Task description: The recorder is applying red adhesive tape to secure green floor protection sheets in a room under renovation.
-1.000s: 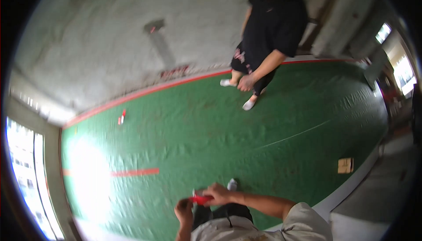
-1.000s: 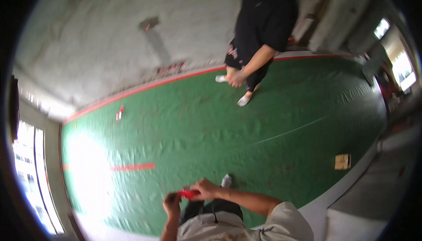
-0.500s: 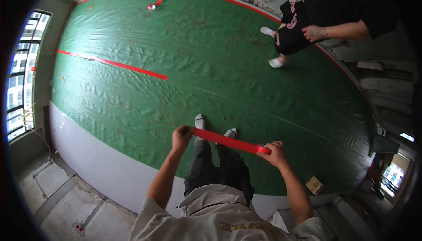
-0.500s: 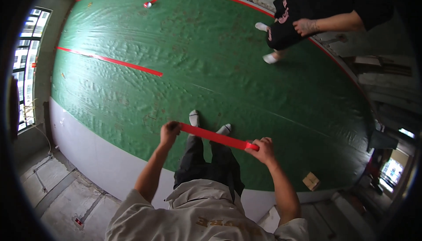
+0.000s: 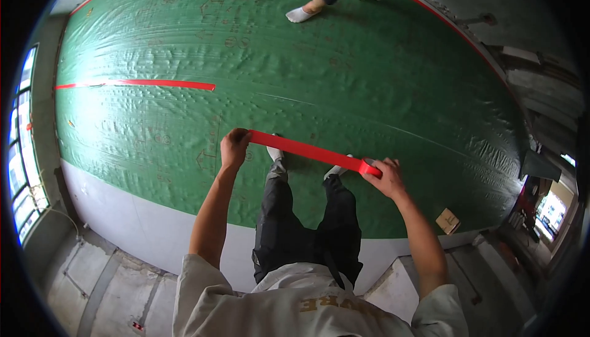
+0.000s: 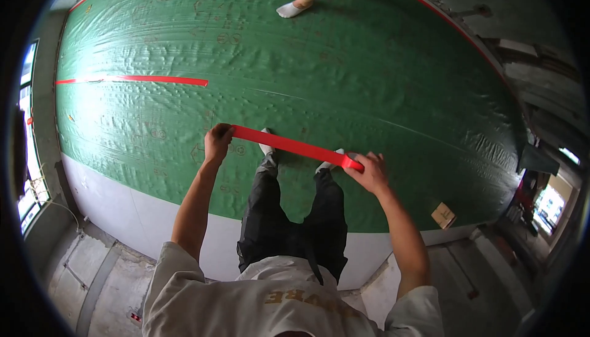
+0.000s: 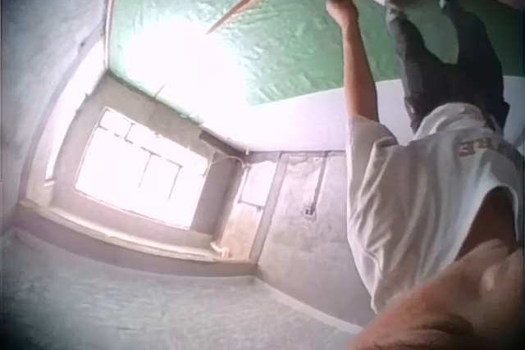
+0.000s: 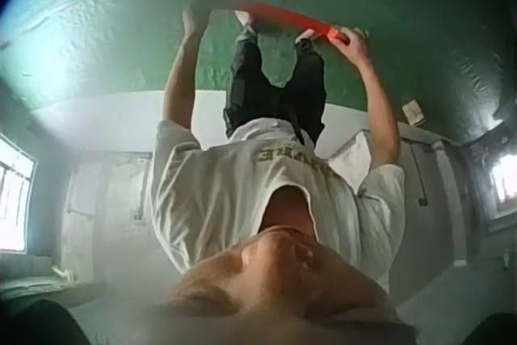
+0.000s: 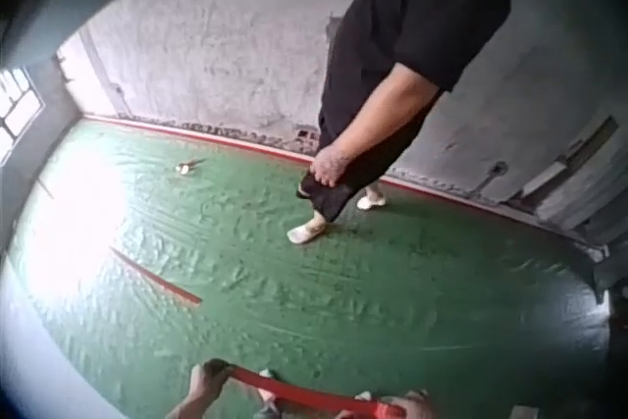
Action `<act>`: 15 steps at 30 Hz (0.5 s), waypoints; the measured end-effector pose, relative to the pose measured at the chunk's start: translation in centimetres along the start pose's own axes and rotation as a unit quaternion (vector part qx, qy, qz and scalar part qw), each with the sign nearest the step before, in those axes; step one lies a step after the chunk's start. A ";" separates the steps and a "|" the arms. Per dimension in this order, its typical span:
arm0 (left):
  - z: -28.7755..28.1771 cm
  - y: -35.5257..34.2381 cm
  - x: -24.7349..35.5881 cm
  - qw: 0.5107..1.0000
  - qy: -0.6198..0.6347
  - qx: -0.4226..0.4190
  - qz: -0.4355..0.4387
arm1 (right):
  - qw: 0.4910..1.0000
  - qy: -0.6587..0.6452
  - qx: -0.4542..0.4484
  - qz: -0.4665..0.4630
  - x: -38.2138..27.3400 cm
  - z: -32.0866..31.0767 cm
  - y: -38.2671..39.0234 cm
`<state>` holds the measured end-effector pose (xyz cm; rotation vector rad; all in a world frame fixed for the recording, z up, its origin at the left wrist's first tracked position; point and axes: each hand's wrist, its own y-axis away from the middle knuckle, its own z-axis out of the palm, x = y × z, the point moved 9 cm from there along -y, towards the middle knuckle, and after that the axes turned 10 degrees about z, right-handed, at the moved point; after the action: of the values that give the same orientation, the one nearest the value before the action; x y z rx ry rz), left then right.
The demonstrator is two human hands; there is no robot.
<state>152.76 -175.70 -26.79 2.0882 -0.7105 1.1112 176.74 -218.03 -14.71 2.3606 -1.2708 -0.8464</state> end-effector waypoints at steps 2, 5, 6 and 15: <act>0.0 0.5 -2.3 0.999 0.014 0.007 -0.041 | 0.999 -0.036 0.003 -0.010 0.7 2.1 -1.6; 0.3 0.7 -5.0 0.995 0.044 0.020 -0.084 | 0.996 -0.064 0.002 -0.055 2.8 4.4 -4.2; 0.1 0.6 -5.2 0.997 0.041 0.021 -0.063 | 0.996 -0.073 0.000 -0.057 3.9 5.3 -5.1; 8.8 0.9 -13.6 0.996 -0.017 0.059 -0.070 | 0.981 -0.127 0.009 -0.145 13.5 13.8 -15.6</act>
<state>149.87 -180.83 -41.91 2.2234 -0.5166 1.0653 183.66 -220.87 -38.32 2.5556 -1.0366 -1.2648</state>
